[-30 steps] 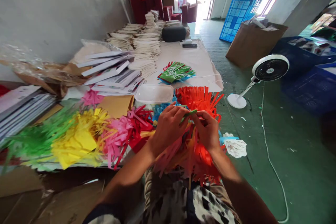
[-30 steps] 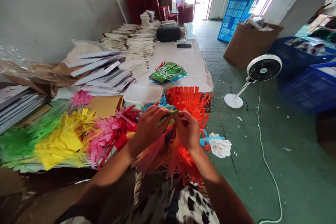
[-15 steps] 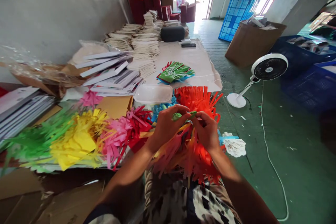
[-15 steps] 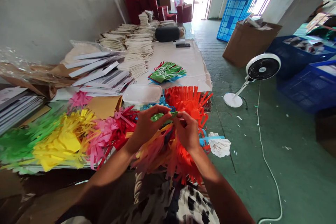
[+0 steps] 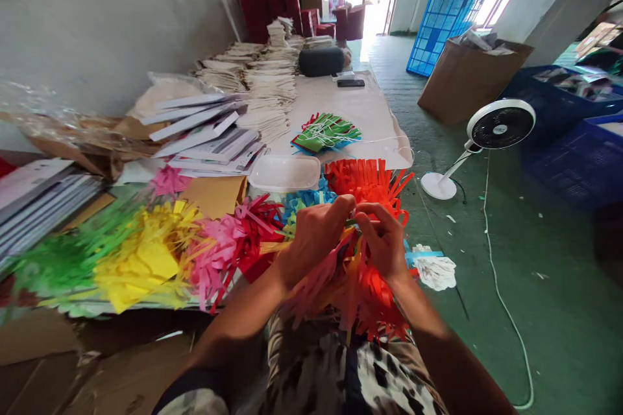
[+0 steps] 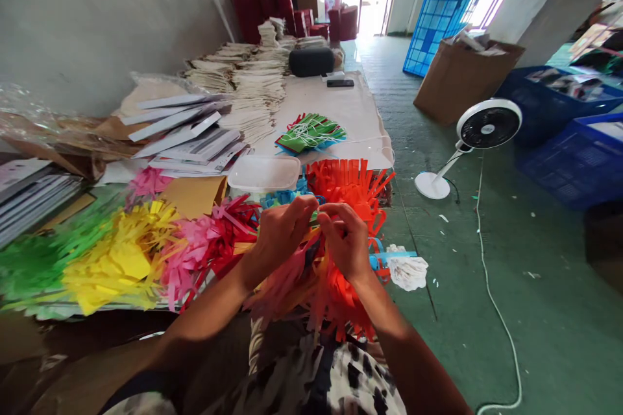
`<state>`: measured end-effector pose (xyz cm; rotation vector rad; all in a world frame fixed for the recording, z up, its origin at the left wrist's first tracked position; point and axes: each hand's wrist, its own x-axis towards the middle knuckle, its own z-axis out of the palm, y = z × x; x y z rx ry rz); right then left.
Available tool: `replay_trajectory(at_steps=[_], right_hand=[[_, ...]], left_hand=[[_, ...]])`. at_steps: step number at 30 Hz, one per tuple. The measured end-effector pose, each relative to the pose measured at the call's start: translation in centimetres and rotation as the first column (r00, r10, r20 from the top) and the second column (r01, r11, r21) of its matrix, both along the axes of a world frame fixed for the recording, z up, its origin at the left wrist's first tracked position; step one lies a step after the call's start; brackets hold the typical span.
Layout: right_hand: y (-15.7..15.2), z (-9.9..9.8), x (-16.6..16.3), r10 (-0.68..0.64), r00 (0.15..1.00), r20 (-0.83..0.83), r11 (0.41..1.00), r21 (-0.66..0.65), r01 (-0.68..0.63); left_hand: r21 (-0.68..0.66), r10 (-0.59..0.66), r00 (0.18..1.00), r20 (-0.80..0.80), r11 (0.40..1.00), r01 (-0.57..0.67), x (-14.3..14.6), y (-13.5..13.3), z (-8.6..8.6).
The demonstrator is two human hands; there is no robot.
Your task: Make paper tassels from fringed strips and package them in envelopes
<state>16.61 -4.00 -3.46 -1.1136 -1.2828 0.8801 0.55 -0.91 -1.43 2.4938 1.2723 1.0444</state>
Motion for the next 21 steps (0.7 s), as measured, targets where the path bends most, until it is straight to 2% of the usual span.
replay_trajectory(at_steps=[3, 6, 8, 10, 12, 14, 16, 18, 21], right_hand=[[0.3, 0.0, 0.1, -0.009, 1.000, 0.004, 0.999, 0.031, 0.008], [0.8, -0.1, 0.8, -0.013, 1.000, 0.013, 0.997, 0.078, 0.012], [1.1, 0.1, 1.4, -0.046, 0.997, 0.062, 0.989, 0.142, 0.036], [1.3, 0.7, 1.9, -0.078, 0.990, 0.121, 0.976, 0.213, 0.051], [1.2, 1.6, 2.0, -0.088, 0.983, 0.163, 0.963, 0.265, 0.042], [1.0, 2.7, 1.9, -0.077, 0.980, 0.185, 0.955, 0.295, 0.019], [0.7, 4.0, 1.7, -0.067, 0.978, 0.198, 0.949, 0.316, 0.001], [0.3, 5.2, 1.6, -0.090, 0.972, 0.218, 0.936, 0.351, 0.008], [-0.4, 6.7, 1.6, -0.168, 0.950, 0.262, 0.901, 0.431, 0.040]], left_hand=[[-0.031, -0.036, 0.999, -0.029, 0.999, 0.035, 0.1, -0.2, 0.5], [-0.146, -0.018, 0.997, 0.074, 0.989, 0.029, 0.1, 0.1, 1.3], [-0.254, -0.066, 0.988, 0.138, 0.962, 0.099, -0.1, 0.4, 1.9], [-0.334, -0.194, 0.969, 0.153, 0.913, 0.236, -0.3, 0.7, 2.4], [-0.405, -0.322, 0.932, 0.166, 0.839, 0.362, -0.4, 0.9, 2.8], [-0.519, -0.376, 0.890, 0.256, 0.724, 0.455, -0.1, 0.8, 3.1], [-0.624, -0.325, 0.852, 0.411, 0.580, 0.523, 0.5, 0.5, 3.4], [-0.664, -0.235, 0.810, 0.538, 0.473, 0.579, 1.2, -0.1, 3.7], [-0.650, -0.155, 0.752, 0.640, 0.413, 0.638, 2.2, -1.2, 4.1]])
